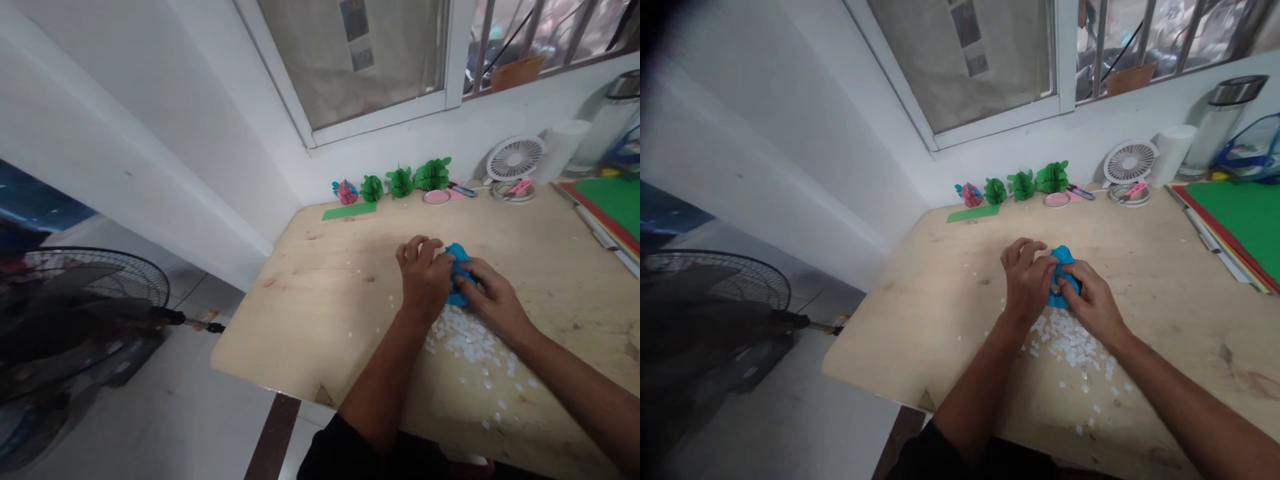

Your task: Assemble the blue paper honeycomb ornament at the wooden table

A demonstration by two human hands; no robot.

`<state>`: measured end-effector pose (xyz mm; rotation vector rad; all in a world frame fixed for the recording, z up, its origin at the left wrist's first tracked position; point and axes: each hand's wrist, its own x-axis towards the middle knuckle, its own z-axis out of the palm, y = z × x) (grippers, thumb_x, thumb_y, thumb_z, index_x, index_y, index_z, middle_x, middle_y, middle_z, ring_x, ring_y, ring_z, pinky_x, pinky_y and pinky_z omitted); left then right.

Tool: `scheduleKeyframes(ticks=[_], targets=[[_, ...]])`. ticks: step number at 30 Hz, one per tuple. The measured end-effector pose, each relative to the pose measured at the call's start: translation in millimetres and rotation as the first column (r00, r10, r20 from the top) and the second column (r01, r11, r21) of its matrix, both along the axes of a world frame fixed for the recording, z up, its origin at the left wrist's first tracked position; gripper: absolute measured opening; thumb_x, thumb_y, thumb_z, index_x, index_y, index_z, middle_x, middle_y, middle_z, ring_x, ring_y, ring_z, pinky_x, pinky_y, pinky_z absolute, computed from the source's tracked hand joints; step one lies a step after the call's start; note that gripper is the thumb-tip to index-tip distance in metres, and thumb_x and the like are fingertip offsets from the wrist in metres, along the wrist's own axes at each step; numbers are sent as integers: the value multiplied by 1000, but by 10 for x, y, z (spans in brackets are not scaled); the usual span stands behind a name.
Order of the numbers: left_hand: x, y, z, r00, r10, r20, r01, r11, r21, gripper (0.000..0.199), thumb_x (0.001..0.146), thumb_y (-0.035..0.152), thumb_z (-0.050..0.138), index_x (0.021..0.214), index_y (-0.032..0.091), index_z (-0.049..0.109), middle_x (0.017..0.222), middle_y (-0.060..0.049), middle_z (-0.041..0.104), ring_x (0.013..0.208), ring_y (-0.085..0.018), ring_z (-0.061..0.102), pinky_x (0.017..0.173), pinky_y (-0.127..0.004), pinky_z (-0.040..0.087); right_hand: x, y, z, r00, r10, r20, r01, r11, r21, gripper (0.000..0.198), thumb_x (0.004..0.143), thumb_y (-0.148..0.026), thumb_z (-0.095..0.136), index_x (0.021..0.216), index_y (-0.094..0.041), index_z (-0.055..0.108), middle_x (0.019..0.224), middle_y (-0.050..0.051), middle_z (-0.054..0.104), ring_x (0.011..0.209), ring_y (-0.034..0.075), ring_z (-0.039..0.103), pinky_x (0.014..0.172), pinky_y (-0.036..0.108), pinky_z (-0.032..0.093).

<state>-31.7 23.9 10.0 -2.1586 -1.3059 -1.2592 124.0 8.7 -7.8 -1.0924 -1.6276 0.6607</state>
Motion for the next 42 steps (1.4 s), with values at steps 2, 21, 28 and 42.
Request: scheduleKeyframes(ticks=[2, 21, 28, 42], targets=[[3, 11, -8, 1000, 2, -8, -3, 1000, -13, 13, 98, 20, 70, 90, 26, 78, 111, -5, 77, 120, -26, 62, 105, -44, 43, -10, -4, 6, 1000, -3, 12, 3, 1000, 4, 19, 94, -47, 64, 93, -28, 70, 95, 7, 73, 89, 28, 70, 84, 45, 58], [-5, 15, 25, 1000, -20, 13, 21, 991, -133, 5, 97, 21, 71, 95, 23, 74, 110, -7, 75, 116, -26, 62, 104, -41, 46, 19, 8, 22, 999, 16, -28, -17, 1000, -22, 17, 93, -45, 67, 95, -29, 73, 99, 7, 75, 94, 28, 72, 88, 46, 59], [-10, -4, 62, 942, -66, 328, 147, 962, -229, 7, 95, 18, 73, 101, 18, 71, 98, -5, 78, 104, -23, 69, 98, -39, 52, 10, -2, 34, 999, 19, -33, -20, 1000, -7, 24, 96, -51, 67, 93, -28, 74, 96, 7, 74, 90, 27, 71, 83, 44, 59], [-25, -12, 151, 881, -57, 470, 235, 915, -329, 11, 90, 13, 77, 87, 22, 70, 97, -4, 76, 107, -25, 68, 101, -42, 53, -5, -14, 3, 997, 27, -69, -26, 1000, 13, 25, 98, -51, 65, 92, -28, 75, 97, 7, 74, 90, 26, 71, 82, 42, 58]])
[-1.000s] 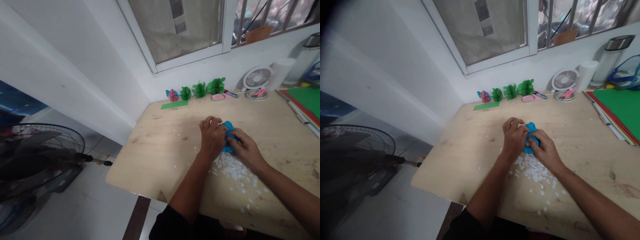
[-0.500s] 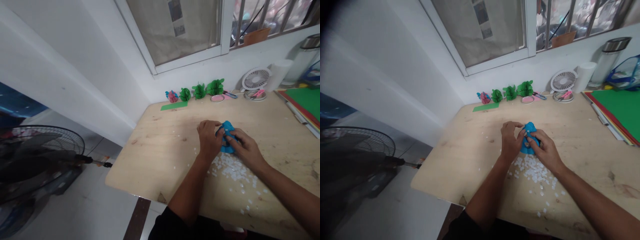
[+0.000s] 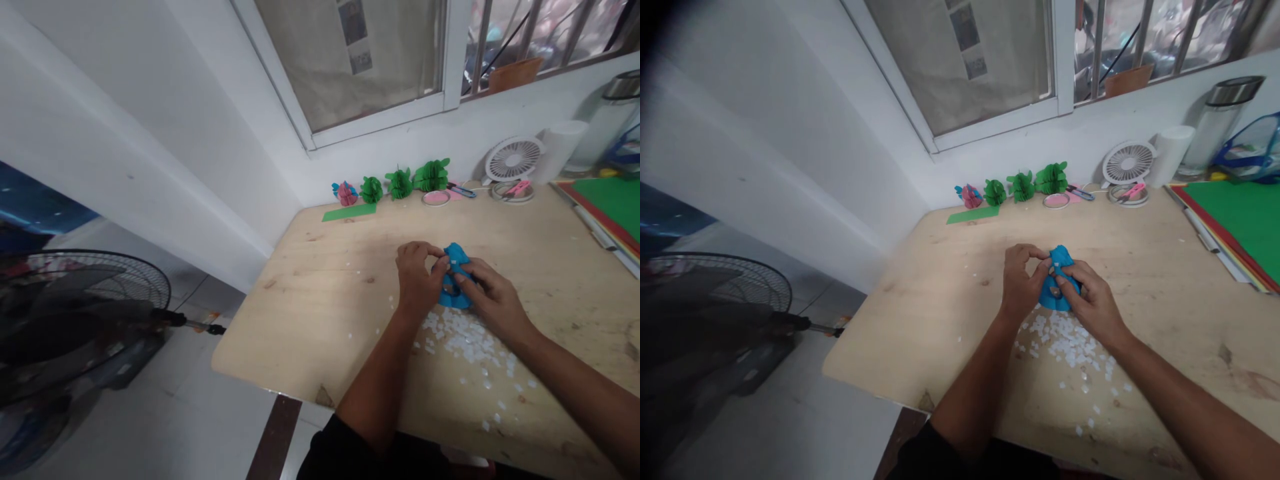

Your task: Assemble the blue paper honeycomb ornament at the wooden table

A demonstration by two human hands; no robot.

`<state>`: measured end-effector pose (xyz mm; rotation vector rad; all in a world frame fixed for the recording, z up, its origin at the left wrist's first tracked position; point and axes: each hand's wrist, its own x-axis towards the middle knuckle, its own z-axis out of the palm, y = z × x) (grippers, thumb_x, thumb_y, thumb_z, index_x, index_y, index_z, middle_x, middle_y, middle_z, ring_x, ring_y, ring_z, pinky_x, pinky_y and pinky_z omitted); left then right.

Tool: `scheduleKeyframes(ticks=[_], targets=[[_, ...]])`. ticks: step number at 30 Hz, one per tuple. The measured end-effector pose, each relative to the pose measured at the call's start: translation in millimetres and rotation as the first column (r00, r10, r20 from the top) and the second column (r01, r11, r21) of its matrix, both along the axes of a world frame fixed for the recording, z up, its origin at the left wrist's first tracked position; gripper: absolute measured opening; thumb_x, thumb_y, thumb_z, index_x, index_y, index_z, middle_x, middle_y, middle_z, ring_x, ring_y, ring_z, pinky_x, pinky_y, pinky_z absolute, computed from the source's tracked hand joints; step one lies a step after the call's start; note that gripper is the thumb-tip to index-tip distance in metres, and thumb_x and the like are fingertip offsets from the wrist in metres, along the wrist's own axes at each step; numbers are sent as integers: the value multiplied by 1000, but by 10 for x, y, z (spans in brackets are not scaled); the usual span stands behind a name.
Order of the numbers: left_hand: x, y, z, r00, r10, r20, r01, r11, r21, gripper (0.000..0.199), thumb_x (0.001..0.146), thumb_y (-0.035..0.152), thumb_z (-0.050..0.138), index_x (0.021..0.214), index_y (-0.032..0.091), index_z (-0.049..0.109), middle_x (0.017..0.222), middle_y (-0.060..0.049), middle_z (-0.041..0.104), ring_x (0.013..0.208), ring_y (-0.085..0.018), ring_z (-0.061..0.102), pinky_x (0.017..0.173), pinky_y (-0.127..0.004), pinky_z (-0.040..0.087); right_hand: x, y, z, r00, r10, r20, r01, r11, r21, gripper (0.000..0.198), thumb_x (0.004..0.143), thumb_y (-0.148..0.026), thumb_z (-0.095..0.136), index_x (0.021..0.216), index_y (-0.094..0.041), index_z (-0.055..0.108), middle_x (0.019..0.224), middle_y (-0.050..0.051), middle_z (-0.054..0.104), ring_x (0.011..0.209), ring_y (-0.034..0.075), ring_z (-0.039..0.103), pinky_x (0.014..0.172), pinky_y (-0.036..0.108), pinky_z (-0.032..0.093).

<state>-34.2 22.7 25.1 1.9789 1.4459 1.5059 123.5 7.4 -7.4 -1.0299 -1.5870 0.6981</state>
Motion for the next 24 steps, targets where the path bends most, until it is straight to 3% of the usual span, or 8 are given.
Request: scheduleKeyframes(ticks=[5, 12, 19, 24], targets=[[-2, 4, -8, 999, 1, 32, -3, 999, 51, 11, 90, 13, 76, 87, 22, 71, 96, -4, 75, 104, -24, 68, 101, -41, 53, 1, 5, -15, 1000, -8, 1, 8, 1000, -8, 27, 97, -54, 66, 94, -28, 75, 100, 7, 74, 93, 27, 72, 85, 43, 58], [6, 11, 1, 997, -28, 68, 28, 1000, 6, 13, 87, 13, 80, 82, 22, 73, 98, -5, 76, 107, -25, 69, 105, -45, 53, 9, 3, -5, 1000, 7, -31, -7, 1000, -9, 29, 97, -55, 68, 95, -28, 76, 101, 8, 74, 94, 26, 72, 86, 42, 58], [7, 41, -52, 949, -73, 307, 106, 990, -93, 10, 88, 16, 77, 80, 20, 72, 105, -7, 76, 111, -24, 70, 108, -43, 51, -10, 11, -47, 995, -9, -102, 5, 999, -36, 31, 92, -59, 74, 94, -28, 77, 99, 6, 74, 91, 24, 71, 82, 39, 58], [34, 47, -58, 918, -59, 392, 140, 973, -182, 10, 88, 20, 76, 79, 20, 71, 105, -7, 77, 111, -23, 71, 106, -41, 51, -16, 5, -27, 993, -27, -115, 20, 997, -69, 35, 93, -61, 72, 85, -27, 77, 92, 6, 73, 85, 22, 69, 78, 37, 55]])
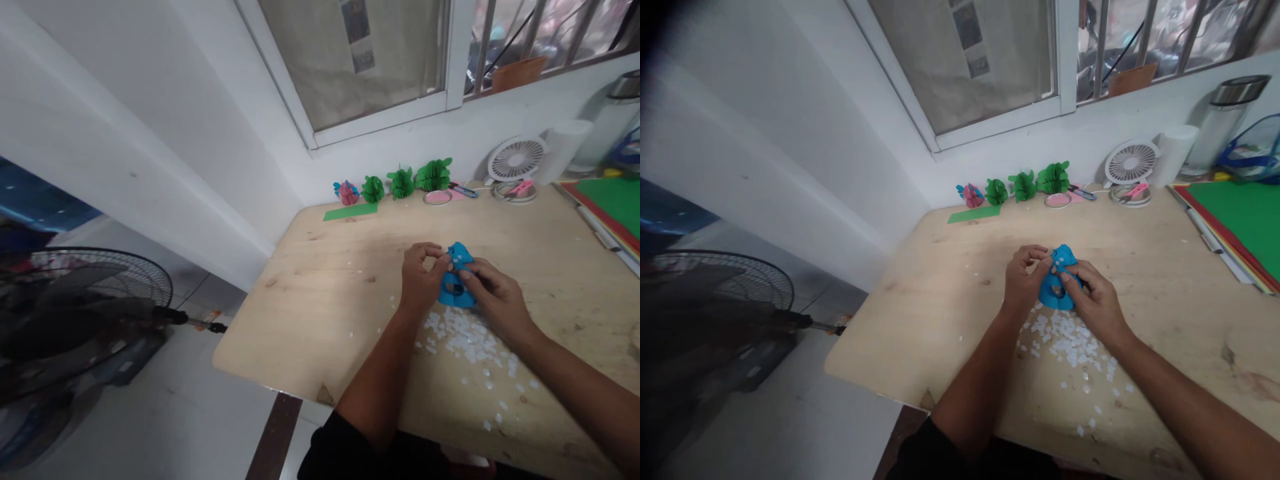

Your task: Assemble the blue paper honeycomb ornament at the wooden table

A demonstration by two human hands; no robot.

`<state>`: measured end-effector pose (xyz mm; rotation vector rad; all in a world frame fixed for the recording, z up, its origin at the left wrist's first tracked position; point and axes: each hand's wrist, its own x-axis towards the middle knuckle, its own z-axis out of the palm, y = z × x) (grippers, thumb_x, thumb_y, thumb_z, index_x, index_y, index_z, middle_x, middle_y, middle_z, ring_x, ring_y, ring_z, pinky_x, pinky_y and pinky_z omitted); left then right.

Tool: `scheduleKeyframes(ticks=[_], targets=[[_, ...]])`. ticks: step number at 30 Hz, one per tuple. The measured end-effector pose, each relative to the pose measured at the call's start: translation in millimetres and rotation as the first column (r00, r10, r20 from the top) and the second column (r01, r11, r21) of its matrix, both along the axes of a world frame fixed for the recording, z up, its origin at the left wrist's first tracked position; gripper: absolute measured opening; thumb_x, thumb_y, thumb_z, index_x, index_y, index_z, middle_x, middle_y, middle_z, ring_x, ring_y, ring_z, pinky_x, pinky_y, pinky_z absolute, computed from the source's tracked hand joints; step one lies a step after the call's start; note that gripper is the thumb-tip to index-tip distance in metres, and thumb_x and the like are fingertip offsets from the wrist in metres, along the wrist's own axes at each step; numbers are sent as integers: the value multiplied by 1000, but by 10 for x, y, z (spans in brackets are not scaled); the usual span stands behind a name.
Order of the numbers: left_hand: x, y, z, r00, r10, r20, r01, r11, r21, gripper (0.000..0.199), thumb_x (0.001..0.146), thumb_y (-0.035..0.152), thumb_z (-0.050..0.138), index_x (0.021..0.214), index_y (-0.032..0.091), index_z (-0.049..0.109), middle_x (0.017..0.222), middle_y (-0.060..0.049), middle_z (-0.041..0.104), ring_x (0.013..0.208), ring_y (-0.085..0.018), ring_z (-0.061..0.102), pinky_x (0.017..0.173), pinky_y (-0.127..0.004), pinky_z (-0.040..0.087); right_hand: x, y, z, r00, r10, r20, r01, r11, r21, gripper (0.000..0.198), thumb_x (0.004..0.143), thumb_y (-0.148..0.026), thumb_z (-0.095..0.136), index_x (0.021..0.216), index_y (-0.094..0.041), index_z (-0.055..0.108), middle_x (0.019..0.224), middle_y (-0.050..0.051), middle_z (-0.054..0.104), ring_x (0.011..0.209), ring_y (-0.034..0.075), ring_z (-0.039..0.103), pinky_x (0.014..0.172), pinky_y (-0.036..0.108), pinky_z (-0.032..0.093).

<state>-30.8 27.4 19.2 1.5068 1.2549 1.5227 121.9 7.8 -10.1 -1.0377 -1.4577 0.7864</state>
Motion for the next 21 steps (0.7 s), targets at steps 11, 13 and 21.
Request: scheduleKeyframes(ticks=[11, 13, 21], targets=[[60, -2, -47, 998, -23, 66, 28, 997, -69, 6, 88, 24, 72, 84, 21, 70, 106, -6, 80, 107, -22, 73, 101, -38, 52, 0, -26, 49, 999, 0, 36, -1, 1000, 11, 40, 94, -65, 67, 85, -26, 75, 88, 5, 72, 80, 22, 67, 75, 37, 55], [51, 1, -46, 997, -37, 65, 40, 998, -46, 6, 88, 24, 72, 84, 20, 70, 106, -6, 80, 107, -22, 74, 101, -39, 53, -2, -31, 58, 998, -2, 59, 0, 999, 37, 38, 96, -63, 66, 86, -26, 75, 91, 6, 72, 85, 24, 69, 78, 39, 56], [22, 17, -70, 989, -101, 104, 106, 993, -48, 6, 89, 24, 72, 86, 21, 68, 111, -6, 80, 103, -21, 75, 93, -36, 58, -27, -41, 67, 995, 6, 101, -13, 998, 68, 36, 97, -62, 63, 95, -28, 74, 98, 8, 74, 91, 26, 71, 84, 43, 59]])
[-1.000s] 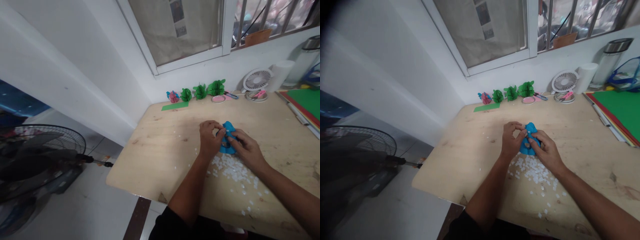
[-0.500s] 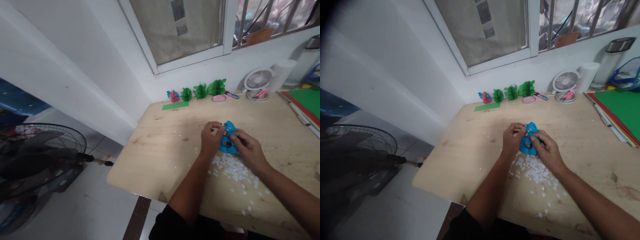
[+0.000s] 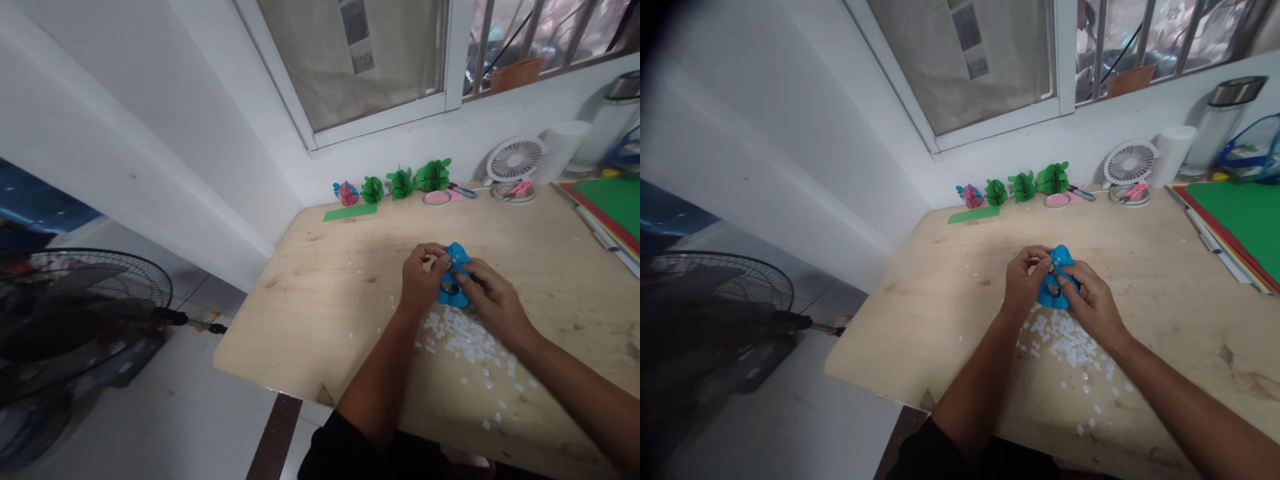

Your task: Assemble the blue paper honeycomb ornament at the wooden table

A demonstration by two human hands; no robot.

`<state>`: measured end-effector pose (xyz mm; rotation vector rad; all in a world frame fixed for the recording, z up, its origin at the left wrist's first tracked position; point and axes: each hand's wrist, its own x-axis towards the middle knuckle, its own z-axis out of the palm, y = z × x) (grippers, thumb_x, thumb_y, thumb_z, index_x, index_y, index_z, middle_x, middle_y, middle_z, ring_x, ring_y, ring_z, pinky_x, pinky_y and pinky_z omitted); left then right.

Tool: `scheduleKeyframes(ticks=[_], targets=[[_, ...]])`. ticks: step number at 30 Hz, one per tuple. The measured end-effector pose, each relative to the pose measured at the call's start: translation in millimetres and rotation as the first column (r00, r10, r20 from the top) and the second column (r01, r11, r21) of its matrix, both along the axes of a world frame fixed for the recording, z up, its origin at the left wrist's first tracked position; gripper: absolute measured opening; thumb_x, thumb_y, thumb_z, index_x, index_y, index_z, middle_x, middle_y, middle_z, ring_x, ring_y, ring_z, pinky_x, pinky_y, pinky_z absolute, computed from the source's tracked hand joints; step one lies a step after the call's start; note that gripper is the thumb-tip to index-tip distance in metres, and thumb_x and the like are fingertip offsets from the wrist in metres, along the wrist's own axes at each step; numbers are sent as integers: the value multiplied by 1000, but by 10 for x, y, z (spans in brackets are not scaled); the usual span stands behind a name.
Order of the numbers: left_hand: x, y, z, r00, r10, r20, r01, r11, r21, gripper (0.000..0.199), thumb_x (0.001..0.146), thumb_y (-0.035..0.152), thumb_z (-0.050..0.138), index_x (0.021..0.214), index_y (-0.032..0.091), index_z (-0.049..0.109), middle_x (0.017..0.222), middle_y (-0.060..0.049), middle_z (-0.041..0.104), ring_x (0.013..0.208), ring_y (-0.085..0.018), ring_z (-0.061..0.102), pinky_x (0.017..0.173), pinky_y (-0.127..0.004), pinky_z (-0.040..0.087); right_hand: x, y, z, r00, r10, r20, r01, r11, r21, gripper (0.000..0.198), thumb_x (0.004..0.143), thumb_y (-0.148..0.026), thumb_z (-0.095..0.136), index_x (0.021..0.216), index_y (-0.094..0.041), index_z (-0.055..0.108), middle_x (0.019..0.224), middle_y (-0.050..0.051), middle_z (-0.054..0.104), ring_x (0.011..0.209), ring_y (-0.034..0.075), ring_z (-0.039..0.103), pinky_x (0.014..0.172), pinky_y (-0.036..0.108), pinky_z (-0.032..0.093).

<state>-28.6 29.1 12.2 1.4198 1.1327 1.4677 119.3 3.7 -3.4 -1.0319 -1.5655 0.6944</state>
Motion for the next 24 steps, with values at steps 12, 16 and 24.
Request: scheduleKeyframes(ticks=[12, 16, 24], targets=[[4, 11, -17, 1000, -1, -16, 1, 1000, -8, 6, 88, 23, 74, 88, 22, 69, 110, -5, 80, 107, -21, 75, 97, -38, 57, 7, 14, -40, 1000, 7, 14, -8, 1000, 24, 32, 98, -58, 64, 95, -28, 73, 99, 8, 74, 91, 26, 72, 84, 43, 59], [4, 16, -32, 1000, -15, 19, 15, 1000, -12, 10, 88, 28, 76, 88, 22, 68, 109, -5, 80, 102, -21, 76, 93, -37, 59, 15, 11, -23, 1000, 10, 19, -10, 1000, 16, 33, 97, -59, 65, 94, -28, 73, 98, 8, 74, 91, 27, 72, 82, 43, 60], [32, 21, -26, 986, -34, 165, 50, 995, -91, 31, 82, 48, 84, 83, 21, 68, 104, -4, 77, 79, -14, 71, 81, -31, 59, 9, 1, 2, 999, 14, 29, -14, 1000, 12, 29, 97, -56, 65, 94, -28, 73, 100, 8, 75, 93, 28, 73, 84, 44, 60]])
